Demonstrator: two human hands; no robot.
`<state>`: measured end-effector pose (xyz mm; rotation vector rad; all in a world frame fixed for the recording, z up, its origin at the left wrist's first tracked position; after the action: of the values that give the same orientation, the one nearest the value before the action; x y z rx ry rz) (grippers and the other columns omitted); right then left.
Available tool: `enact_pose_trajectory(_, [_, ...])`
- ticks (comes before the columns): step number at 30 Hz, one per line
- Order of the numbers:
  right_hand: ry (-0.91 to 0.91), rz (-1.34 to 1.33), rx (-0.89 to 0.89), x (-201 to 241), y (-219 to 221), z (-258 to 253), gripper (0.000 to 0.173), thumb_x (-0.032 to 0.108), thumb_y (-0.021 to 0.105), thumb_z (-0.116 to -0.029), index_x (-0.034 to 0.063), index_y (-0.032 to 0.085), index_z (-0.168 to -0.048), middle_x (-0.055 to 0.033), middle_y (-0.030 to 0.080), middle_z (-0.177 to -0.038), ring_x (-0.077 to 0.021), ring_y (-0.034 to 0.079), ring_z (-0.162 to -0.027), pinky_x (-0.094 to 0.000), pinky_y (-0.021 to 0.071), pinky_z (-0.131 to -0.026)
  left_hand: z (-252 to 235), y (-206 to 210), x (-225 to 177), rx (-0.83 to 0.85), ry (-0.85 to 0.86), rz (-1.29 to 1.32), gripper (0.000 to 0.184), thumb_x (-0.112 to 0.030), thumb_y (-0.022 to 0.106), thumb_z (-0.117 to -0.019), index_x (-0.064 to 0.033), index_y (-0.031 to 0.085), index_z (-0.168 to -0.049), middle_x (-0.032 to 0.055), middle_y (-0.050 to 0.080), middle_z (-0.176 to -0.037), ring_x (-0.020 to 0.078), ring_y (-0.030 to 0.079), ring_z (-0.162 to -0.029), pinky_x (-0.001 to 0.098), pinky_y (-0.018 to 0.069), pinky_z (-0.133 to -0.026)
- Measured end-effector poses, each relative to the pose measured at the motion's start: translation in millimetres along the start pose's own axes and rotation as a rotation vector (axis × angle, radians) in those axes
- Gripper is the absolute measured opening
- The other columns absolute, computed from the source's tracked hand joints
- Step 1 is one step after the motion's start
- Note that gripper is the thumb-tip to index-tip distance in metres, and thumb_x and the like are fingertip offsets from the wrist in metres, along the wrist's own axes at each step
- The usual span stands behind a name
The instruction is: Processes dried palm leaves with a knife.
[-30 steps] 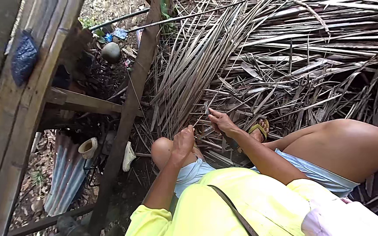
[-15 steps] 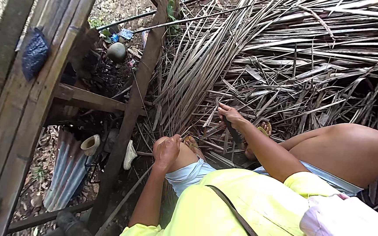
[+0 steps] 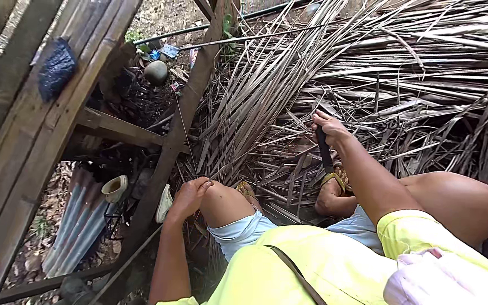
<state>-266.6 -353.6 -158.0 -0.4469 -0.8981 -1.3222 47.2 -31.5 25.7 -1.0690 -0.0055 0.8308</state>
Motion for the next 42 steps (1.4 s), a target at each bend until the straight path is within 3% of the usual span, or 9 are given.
enact_pose_trajectory(8, [-0.088, -0.074, -0.215, 41, -74, -7, 0.042, 0.029, 0.048, -0.1101, 0.0265, 0.043, -0.151, 0.0015, 0.054, -0.089, -0.0075, 0.051, -0.057, -0.0239, 0.0471, -0.049, -4, -24, 17, -0.100, 0.045, 0.167, 0.025, -0.015, 0.050, -0.1100, -0.0053, 0.073, -0.110, 0.0003, 0.052, -0.066, 0.0085, 0.046, -0.057, 0.0260, 0.0417, -0.059])
enact_pose_trajectory(14, [-0.118, -0.288, -0.556, 48, -124, 4, 0.044, 0.033, 0.043, -0.1113, 0.0240, 0.036, -0.153, -0.0029, 0.050, -0.091, -0.0127, 0.053, -0.063, -0.0289, 0.0500, -0.057, -2, -42, 42, -0.218, -0.065, 0.161, 0.027, -0.016, 0.048, -0.1108, -0.0032, 0.071, -0.111, 0.0018, 0.049, -0.065, 0.0103, 0.045, -0.057, 0.0280, 0.0415, -0.059])
enact_pose_trajectory(16, [-0.103, -0.296, -0.609, 42, -101, 18, 0.032, 0.036, 0.038, -0.1124, 0.0159, 0.040, -0.137, -0.0027, 0.050, -0.088, -0.0114, 0.053, -0.059, -0.0282, 0.0513, -0.055, -7, -27, 29, -0.198, -0.077, 0.172, 0.028, -0.018, 0.048, -0.1111, -0.0031, 0.071, -0.112, 0.0037, 0.051, -0.067, 0.0125, 0.046, -0.058, 0.0303, 0.0423, -0.059])
enact_pose_trajectory(18, [-0.146, -0.146, -0.456, 39, -50, 37, 0.035, 0.037, 0.035, -0.1130, 0.0108, 0.044, -0.134, -0.0015, 0.052, -0.084, -0.0100, 0.053, -0.057, -0.0280, 0.0514, -0.054, -19, -7, 12, -0.171, -0.064, 0.168, 0.030, -0.020, 0.047, -0.1117, -0.0026, 0.071, -0.112, 0.0085, 0.055, -0.071, 0.0181, 0.050, -0.061, 0.0380, 0.0461, -0.063])
enact_pose_trajectory(20, [-0.246, -0.007, -0.181, 32, 13, 61, 0.042, 0.031, 0.037, -0.1133, 0.0116, 0.041, -0.150, -0.0006, 0.054, -0.079, -0.0101, 0.053, -0.054, -0.0282, 0.0510, -0.051, -31, 11, -6, -0.136, -0.047, 0.154, 0.031, -0.021, 0.046, -0.1118, -0.0026, 0.071, -0.112, 0.0114, 0.058, -0.074, 0.0225, 0.054, -0.065, 0.0433, 0.0489, -0.067])
enact_pose_trajectory(22, [-0.295, 0.069, 0.095, 14, 72, 88, 0.043, 0.024, 0.041, -0.1122, 0.0094, 0.042, -0.152, -0.0003, 0.055, -0.075, -0.0100, 0.053, -0.053, -0.0277, 0.0501, -0.049, -40, 28, -18, -0.100, -0.018, 0.155, 0.031, -0.022, 0.046, -0.1118, -0.0030, 0.071, -0.111, 0.0113, 0.058, -0.074, 0.0232, 0.055, -0.067, 0.0437, 0.0496, -0.069])
enact_pose_trajectory(26, [-0.237, 0.219, 0.483, -34, 141, 128, 0.045, 0.025, 0.049, -0.1098, 0.0188, 0.047, -0.154, -0.0048, 0.057, -0.070, -0.0120, 0.050, -0.050, -0.0278, 0.0470, -0.047, -45, 46, -33, -0.038, -0.013, 0.121, 0.032, -0.026, 0.046, -0.1120, -0.0064, 0.071, -0.110, 0.0098, 0.058, -0.075, 0.0232, 0.057, -0.069, 0.0459, 0.0502, -0.070])
enact_pose_trajectory(34, [-0.057, 0.108, 0.563, -61, 155, 128, 0.053, 0.018, 0.051, -0.1087, 0.0222, 0.038, -0.160, -0.0069, 0.058, -0.073, -0.0127, 0.054, -0.051, -0.0265, 0.0510, -0.049, -36, 55, -53, 0.021, 0.040, 0.163, 0.030, -0.022, 0.045, -0.1121, -0.0049, 0.070, -0.109, 0.0046, 0.053, -0.071, 0.0152, 0.049, -0.063, 0.0343, 0.0449, -0.064])
enact_pose_trajectory(42, [-0.025, 0.036, 0.476, -63, 138, 117, 0.049, 0.016, 0.052, -0.1082, 0.0196, 0.044, -0.156, -0.0055, 0.058, -0.073, -0.0117, 0.054, -0.050, -0.0258, 0.0506, -0.047, -20, 57, -58, 0.110, -0.002, 0.170, 0.029, -0.022, 0.046, -0.1118, -0.0079, 0.071, -0.108, -0.0033, 0.047, -0.067, 0.0078, 0.044, -0.059, 0.0266, 0.0397, -0.061])
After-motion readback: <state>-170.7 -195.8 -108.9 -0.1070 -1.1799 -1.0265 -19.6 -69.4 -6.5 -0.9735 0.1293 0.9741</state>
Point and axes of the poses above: each hand's wrist, its own z-axis away from the middle knuckle, its own y-axis out of the palm, x = y × z, the point moved 6 cm from there along -z, towards the middle knuckle
